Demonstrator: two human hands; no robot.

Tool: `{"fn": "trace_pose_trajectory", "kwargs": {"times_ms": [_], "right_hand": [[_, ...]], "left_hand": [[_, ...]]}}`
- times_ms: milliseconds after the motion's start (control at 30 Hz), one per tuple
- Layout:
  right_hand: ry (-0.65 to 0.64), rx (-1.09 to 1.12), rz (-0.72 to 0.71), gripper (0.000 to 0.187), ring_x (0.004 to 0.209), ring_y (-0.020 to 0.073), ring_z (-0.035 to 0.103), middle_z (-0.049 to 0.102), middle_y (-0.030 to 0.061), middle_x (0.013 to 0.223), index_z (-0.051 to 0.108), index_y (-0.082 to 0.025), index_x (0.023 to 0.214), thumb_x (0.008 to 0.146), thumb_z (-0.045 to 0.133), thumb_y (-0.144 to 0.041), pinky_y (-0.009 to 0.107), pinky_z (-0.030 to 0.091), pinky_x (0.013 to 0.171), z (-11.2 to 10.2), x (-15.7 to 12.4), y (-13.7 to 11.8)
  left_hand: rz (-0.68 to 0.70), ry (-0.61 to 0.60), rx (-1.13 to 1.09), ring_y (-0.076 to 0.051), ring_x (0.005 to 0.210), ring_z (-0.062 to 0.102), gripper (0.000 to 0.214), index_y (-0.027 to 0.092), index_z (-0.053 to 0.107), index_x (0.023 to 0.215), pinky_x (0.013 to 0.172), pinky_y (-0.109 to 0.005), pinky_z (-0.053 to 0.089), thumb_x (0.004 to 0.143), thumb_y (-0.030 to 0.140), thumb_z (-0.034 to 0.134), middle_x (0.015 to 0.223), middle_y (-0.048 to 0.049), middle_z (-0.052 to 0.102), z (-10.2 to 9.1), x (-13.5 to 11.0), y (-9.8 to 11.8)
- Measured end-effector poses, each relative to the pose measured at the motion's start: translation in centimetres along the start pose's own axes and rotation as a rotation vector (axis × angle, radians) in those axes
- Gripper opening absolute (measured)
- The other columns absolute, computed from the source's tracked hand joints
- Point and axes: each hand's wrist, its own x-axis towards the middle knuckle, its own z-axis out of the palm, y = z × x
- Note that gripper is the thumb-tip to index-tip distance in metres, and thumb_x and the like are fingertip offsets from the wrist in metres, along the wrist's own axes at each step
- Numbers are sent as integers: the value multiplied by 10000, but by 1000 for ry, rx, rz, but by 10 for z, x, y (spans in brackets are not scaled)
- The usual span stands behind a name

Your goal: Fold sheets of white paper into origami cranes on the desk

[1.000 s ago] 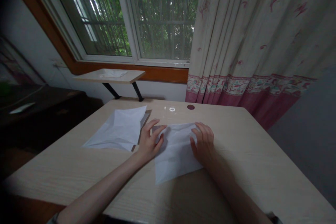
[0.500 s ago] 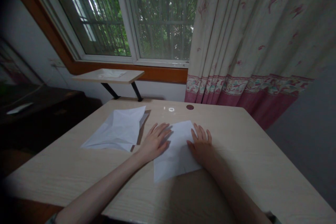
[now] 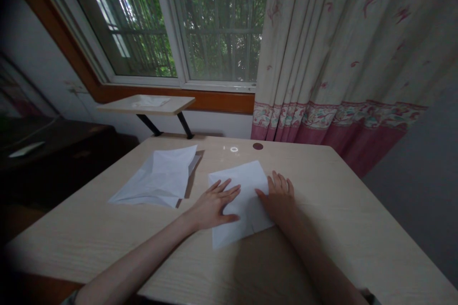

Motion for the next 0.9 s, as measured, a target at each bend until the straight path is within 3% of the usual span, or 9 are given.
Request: {"fn": "trace_pose_trajectory", "kwargs": {"times_ms": [133, 300, 433, 600, 733, 900], "right_hand": [[28, 37, -32, 386, 1140, 338, 559, 643, 183, 1246, 631, -136, 1144, 944, 501, -439, 499, 362, 1012, -3, 3, 5], [6, 197, -17, 213, 960, 259, 597, 686, 104, 1002, 666, -184, 877, 913, 538, -350, 424, 382, 961, -7, 10, 18], [-84, 336, 69, 228, 897, 241, 595, 658, 64, 887, 636, -219, 705, 870, 541, -344, 414, 399, 889, -9, 16, 31], [-177, 694, 154, 216, 861, 248, 592, 643, 68, 839, 611, -229, 664, 786, 553, -398, 405, 434, 833, -10, 24, 39], [-239, 1029, 247, 259, 866, 240, 599, 635, 68, 855, 589, -226, 653, 751, 594, -465, 371, 457, 813, -19, 28, 36], [-350, 1266, 407, 323, 814, 221, 585, 642, 49, 859, 621, -202, 687, 740, 650, -519, 331, 451, 739, -36, 31, 28]], "left_hand": [[-21, -34, -7, -364, 1440, 272, 762, 257, 403, 1466, 1159, -569, 239, 845, 669, 563, 1494, -31, 446, -2, 0, 1], [-36, -44, -9, -349, 1444, 271, 750, 276, 419, 1457, 1170, -560, 225, 841, 682, 558, 1509, -26, 420, -3, 1, 2], [-30, -21, -16, -335, 1422, 331, 673, 306, 507, 1393, 1159, -560, 244, 831, 667, 590, 1490, -46, 451, -6, 1, 3], [-4, -31, -28, -330, 1385, 401, 449, 349, 657, 1225, 1140, -585, 256, 846, 589, 635, 1430, -41, 530, -10, 2, 5], [-17, -42, -32, -365, 1392, 376, 622, 314, 611, 1290, 1126, -634, 237, 778, 663, 658, 1448, -77, 504, -10, 2, 9], [-17, -51, -42, -407, 1432, 269, 869, 282, 490, 1405, 1125, -676, 160, 714, 800, 585, 1522, -121, 389, -5, 0, 12]]}}
